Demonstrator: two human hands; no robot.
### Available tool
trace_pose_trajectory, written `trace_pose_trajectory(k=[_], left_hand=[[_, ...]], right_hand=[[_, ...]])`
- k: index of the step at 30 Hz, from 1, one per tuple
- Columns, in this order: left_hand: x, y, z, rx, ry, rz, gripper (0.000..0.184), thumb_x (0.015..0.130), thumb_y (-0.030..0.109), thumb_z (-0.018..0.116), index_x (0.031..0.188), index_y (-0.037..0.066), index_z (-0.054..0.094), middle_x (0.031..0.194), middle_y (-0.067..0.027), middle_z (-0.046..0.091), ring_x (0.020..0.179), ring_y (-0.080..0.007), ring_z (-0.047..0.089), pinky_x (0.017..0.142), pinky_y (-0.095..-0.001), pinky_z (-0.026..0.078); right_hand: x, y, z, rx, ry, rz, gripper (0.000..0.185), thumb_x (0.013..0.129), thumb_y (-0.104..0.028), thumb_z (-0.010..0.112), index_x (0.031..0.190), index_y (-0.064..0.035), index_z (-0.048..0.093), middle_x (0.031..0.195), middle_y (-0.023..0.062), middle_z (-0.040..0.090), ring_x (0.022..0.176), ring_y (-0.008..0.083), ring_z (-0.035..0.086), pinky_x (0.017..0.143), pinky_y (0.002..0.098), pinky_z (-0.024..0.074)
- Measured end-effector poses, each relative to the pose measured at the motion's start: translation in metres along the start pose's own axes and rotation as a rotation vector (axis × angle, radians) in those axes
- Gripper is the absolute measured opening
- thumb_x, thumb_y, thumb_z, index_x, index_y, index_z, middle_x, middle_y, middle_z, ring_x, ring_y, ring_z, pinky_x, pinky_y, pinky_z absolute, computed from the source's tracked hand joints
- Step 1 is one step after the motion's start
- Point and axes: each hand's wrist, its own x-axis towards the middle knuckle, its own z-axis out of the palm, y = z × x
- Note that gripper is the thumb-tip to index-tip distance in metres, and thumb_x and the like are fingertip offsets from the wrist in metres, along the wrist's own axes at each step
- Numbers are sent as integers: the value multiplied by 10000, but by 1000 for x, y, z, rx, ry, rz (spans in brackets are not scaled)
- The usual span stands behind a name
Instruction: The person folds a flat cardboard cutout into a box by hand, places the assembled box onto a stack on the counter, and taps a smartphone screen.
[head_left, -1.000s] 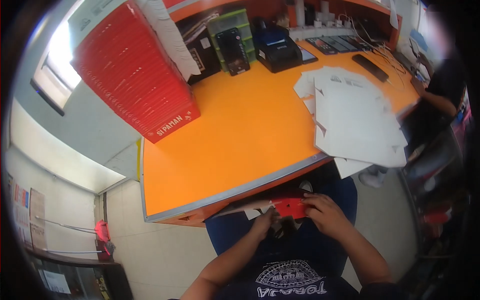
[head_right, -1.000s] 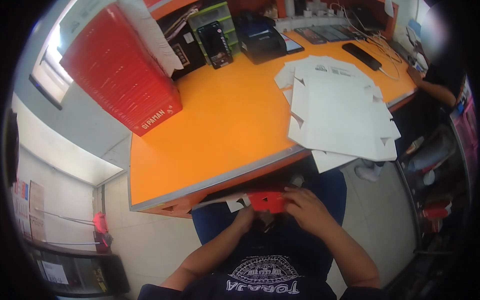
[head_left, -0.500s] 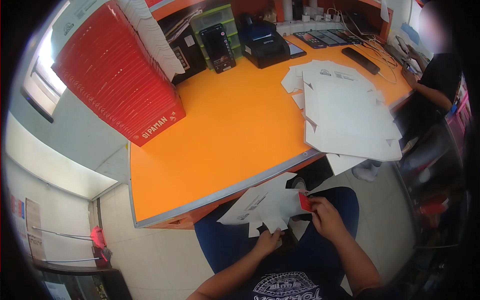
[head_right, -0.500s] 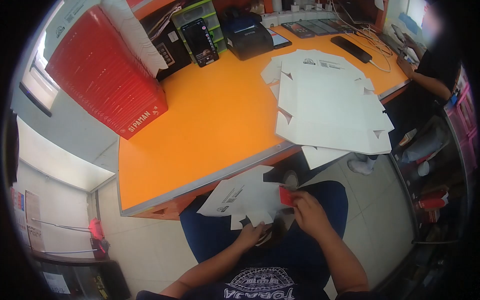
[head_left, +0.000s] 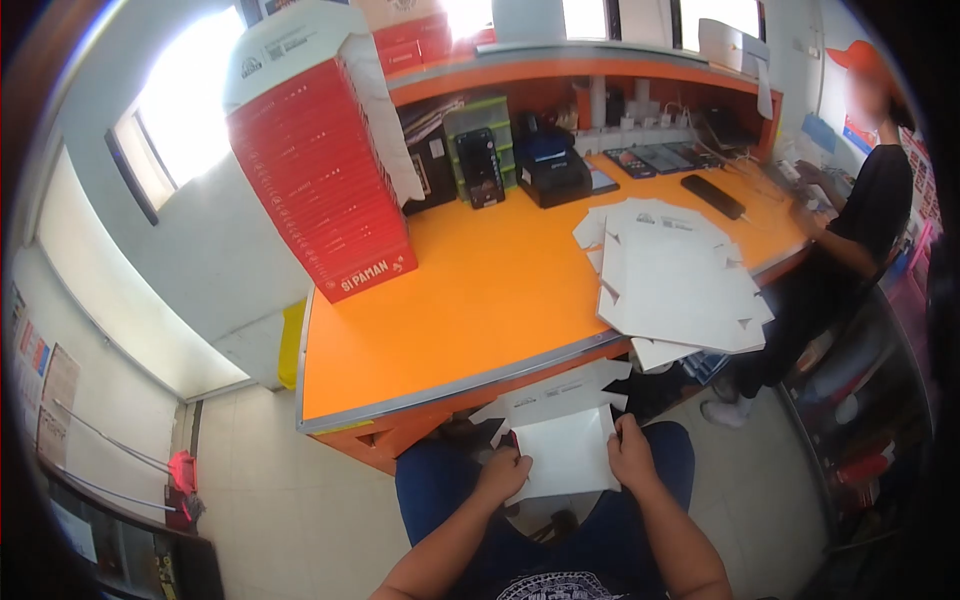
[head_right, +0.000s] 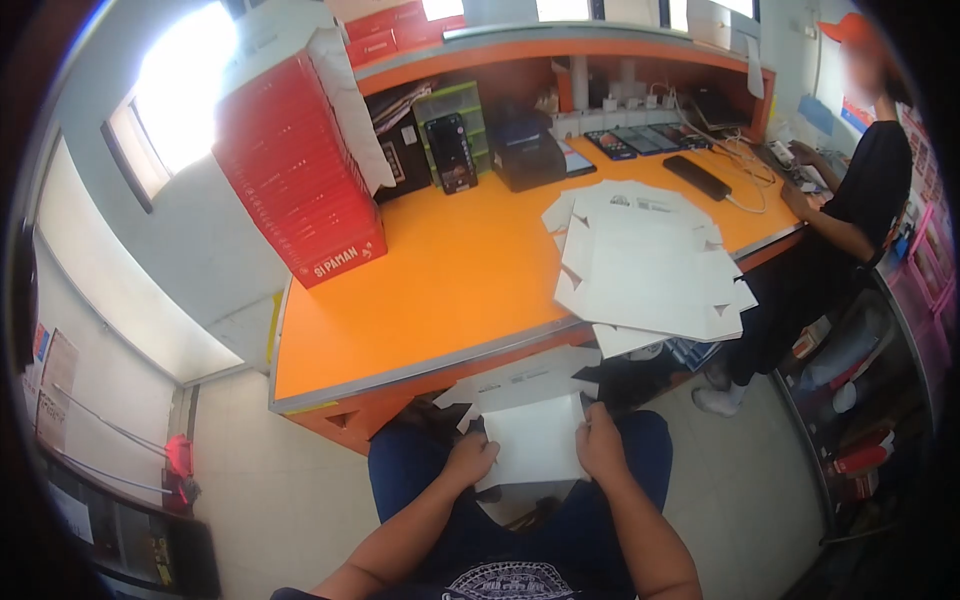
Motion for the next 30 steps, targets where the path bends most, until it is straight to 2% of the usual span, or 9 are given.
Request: trace_pose_trajectory(k=[3, 6, 10, 12, 16, 19, 22, 26, 30], left_hand=[[0, -3, -8, -469, -103, -270, 355, 951, 328, 582, 819, -1, 584, 842, -155, 664, 802, -263, 672, 721, -393, 512], [1, -13, 0, -546, -41, -277, 317, 985, 330, 599, 898, 26, 599, 799, -86, 637, 697, -157, 596, 643, -324, 493], [17, -36, 29, -748, -190, -325, 355, 1022, 364, 571, 964, 15, 592, 843, -61, 635, 737, -157, 602, 678, -338, 500], [22, -41, 32, -968, -298, -437, 380, 1036, 390, 556, 997, 13, 586, 920, -66, 653, 791, -163, 627, 736, -340, 523], [30, -26, 31, -972, -273, -462, 426, 1018, 464, 590, 1018, 48, 498, 885, -57, 596, 747, -129, 597, 701, -284, 525], [32, -36, 40, -1012, -379, -495, 477, 1007, 492, 593, 1098, 31, 512, 966, -87, 628, 819, -172, 656, 737, -304, 541], [28, -29, 34, -992, -454, -544, 554, 1000, 537, 576, 1200, 24, 512, 1048, -118, 657, 900, -214, 698, 759, -331, 549], [26, -28, 39, -880, -540, -561, 608, 985, 578, 573, 1254, 37, 503, 1097, -128, 672, 914, -231, 714, 754, -346, 548], [25, -24, 38, -737, -616, -528, 610, 975, 585, 585, 1244, 42, 510, 1122, -112, 678, 858, -228, 716, 741, -345, 542]], right_hand=[[-6, 12, 9, 98, -46, 13, 148, 956, -88, 562, 1064, -22, 485, 925, 169, 602, 854, 305, 628, 800, 402, 497], [-15, 9, 11, 215, -80, 27, 175, 985, -127, 565, 1111, -20, 506, 963, 113, 610, 884, 229, 610, 818, 375, 495], [-8, 3, -1, 494, -205, 128, 344, 1033, -235, 556, 1288, -6, 524, 1185, 112, 617, 1086, 216, 588, 963, 356, 461], [-2, 12, -4, 623, -284, 92, 534, 1020, -351, 579, 1405, 1, 466, 1326, 133, 565, 1244, 231, 518, 1059, 365, 400], [-6, 15, -3, 859, -354, -60, 865, 938, -539, 653, 1546, -5, 347, 1503, 166, 460, 1448, 266, 371, 1175, 387, 296], [0, 3, -5, 720, -265, -308, 733, 894, -276, 707, 1520, -40, 409, 1539, 193, 418, 1445, 335, 384, 1180, 413, 296], [-4, -18, -8, 342, -254, -286, 733, 883, -208, 710, 1522, -33, 398, 1564, 218, 376, 1438, 373, 391, 1151, 440, 353], [-4, -6, 3, 294, -104, -271, 522, 919, -65, 574, 1433, -9, 505, 1443, 250, 510, 1362, 389, 492, 1100, 421, 419], [-1, -4, 4, 306, -21, -239, 463, 888, 25, 502, 1344, 0, 581, 1352, 247, 584, 1278, 401, 568, 1078, 406, 441]])
